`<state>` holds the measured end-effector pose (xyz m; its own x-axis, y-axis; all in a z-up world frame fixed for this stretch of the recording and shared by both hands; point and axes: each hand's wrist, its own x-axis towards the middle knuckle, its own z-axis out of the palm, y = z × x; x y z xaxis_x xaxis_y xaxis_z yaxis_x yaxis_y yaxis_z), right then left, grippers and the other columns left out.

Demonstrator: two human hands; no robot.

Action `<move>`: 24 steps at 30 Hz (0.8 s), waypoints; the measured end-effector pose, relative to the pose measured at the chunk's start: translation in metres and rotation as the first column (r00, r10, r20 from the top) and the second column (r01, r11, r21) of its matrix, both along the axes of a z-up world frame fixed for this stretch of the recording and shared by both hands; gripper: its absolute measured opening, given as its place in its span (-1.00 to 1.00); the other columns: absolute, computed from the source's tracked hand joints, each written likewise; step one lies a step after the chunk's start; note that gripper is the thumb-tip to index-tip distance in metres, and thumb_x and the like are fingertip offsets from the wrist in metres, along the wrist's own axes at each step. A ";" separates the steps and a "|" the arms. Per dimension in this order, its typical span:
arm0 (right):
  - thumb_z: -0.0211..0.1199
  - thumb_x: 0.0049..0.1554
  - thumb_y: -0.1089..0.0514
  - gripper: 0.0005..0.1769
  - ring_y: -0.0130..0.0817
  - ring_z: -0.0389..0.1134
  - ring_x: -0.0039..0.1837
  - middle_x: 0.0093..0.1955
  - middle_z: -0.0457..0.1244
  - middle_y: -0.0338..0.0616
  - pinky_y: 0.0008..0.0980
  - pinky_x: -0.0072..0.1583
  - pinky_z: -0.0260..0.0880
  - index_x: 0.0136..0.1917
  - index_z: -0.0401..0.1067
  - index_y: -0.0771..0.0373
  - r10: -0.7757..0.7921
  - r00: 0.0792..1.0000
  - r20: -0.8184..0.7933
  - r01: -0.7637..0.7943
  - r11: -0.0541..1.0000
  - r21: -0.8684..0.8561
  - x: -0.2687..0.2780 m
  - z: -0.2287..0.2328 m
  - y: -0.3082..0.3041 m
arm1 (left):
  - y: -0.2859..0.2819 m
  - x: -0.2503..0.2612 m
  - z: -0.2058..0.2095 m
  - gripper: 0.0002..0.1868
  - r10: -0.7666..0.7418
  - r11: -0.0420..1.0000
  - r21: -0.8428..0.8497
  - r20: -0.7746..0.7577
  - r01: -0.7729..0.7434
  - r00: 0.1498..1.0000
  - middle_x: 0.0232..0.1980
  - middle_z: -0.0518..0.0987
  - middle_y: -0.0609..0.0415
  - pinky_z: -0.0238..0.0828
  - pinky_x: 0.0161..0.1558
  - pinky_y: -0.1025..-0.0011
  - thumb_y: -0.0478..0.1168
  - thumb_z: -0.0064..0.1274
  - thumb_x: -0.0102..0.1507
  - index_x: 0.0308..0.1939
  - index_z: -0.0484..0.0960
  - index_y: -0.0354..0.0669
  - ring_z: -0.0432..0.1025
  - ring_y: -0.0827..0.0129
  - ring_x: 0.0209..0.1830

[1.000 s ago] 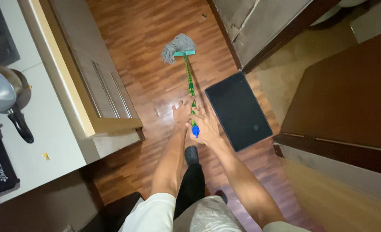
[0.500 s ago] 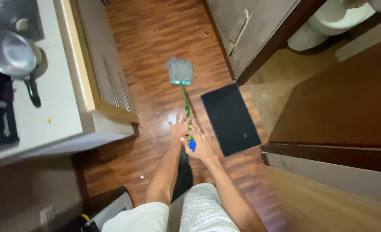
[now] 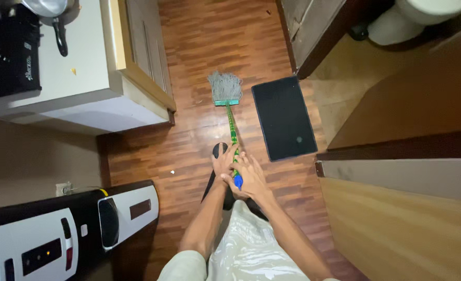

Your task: The person mops the floor in a narrow hallway and kitchen area using a mop, moving it across the wooden surface between a sink unit and a water dispenser.

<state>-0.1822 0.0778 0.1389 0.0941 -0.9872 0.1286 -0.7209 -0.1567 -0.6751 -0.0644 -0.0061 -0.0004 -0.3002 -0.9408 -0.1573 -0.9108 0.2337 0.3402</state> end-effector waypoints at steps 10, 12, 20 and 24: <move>0.27 0.09 0.02 -0.75 0.11 0.27 0.40 0.28 0.34 0.09 0.19 0.40 0.10 0.01 0.55 0.12 -0.191 0.982 -0.001 0.191 0.978 -0.082 -0.010 -0.005 -0.012 | -0.021 -0.018 -0.023 -0.45 -0.024 0.999 0.040 -0.143 0.029 0.990 0.51 0.36 0.07 -0.01 0.31 -0.26 0.12 -0.12 0.33 0.39 0.42 0.17 0.20 0.25 0.51; 0.26 0.14 0.01 -0.74 0.12 0.28 0.40 0.27 0.35 0.06 0.18 0.39 0.14 0.05 0.54 0.12 -0.211 0.977 -0.022 0.201 0.956 -0.214 -0.021 -0.008 -0.030 | -0.041 -0.028 -0.023 -0.45 -0.053 0.999 0.000 -0.108 0.053 0.993 0.51 0.37 0.07 0.03 0.36 -0.19 0.14 -0.13 0.35 0.40 0.42 0.15 0.23 0.29 0.48; 0.28 0.12 -0.02 -0.79 0.07 0.31 0.35 0.22 0.39 -0.01 0.16 0.39 0.14 -0.04 0.58 0.08 -0.270 0.955 -0.127 0.251 0.957 -0.146 -0.020 0.001 -0.171 | -0.189 -0.035 -0.037 -0.41 -0.170 0.985 -0.035 -0.117 0.167 0.978 0.53 0.33 0.05 -0.06 0.37 -0.20 0.06 -0.07 0.30 0.43 0.39 0.15 0.18 0.14 0.51; 0.25 0.12 0.01 -0.77 0.16 0.28 0.35 0.21 0.39 0.02 0.12 0.37 0.12 -0.04 0.58 0.13 -0.317 0.947 -0.055 0.304 0.937 -0.170 -0.023 0.016 -0.258 | -0.267 -0.035 -0.024 -0.42 -0.256 0.959 -0.183 -0.243 0.215 0.936 0.51 0.38 0.03 -0.13 0.44 -0.25 0.02 -0.08 0.34 0.47 0.39 0.12 0.17 0.06 0.54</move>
